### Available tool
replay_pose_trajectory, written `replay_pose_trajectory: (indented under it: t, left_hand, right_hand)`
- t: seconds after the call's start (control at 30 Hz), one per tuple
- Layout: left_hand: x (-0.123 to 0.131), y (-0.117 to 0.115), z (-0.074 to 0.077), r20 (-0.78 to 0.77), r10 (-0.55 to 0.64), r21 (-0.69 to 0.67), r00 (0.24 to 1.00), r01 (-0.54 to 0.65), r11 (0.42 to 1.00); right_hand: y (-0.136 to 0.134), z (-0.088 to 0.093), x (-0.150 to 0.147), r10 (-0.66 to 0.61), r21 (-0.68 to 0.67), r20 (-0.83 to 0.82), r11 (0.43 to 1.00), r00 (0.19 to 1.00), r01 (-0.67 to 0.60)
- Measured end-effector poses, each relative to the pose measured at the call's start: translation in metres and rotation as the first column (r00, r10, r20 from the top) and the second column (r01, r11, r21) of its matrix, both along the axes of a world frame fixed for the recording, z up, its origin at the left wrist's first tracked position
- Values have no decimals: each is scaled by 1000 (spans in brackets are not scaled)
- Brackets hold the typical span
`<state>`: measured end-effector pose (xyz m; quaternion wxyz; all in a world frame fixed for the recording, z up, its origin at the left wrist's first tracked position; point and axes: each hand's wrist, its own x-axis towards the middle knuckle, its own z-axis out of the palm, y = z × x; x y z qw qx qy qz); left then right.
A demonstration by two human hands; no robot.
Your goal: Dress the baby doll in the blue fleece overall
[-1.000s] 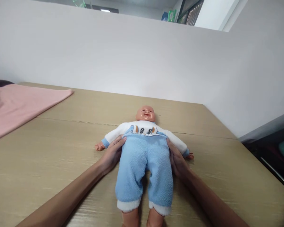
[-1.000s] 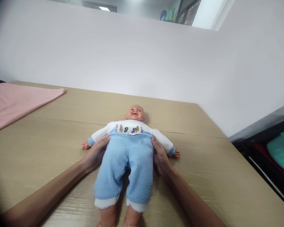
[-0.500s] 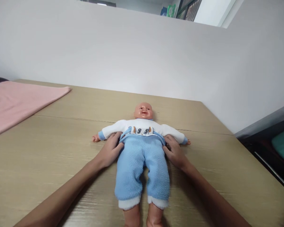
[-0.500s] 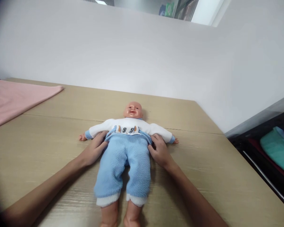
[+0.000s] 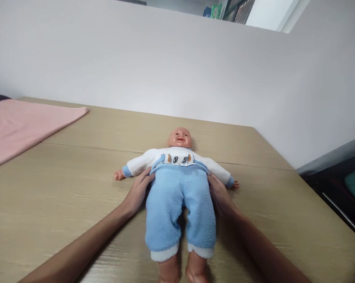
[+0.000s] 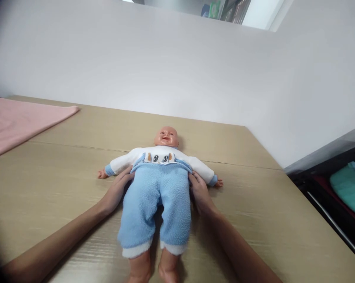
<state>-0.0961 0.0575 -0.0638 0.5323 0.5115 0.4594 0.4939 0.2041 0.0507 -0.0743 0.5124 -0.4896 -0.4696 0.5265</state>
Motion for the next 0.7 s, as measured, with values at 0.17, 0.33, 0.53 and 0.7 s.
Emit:
replay_pose_trajectory:
  t: [0.17,0.33,0.53,0.7]
  left_hand:
    - [8,-1,-4,375,31,-176,927,38,984]
    - [8,1,-4,470,16,-312,882,149,938]
    - [10,3,0,483,70,-343,873,115,932]
    - [4,4,5,555,-59,-277,830,251,928]
  right_hand:
    - [7,1,4,-33,-169,-138,986,990,10]
    - [14,-2,9,-8,-178,-156,984,988,-20]
    - [12,2,10,53,-171,-166,982,985,-82]
    - [11,4,12,79,-192,-156,975,985,-109]
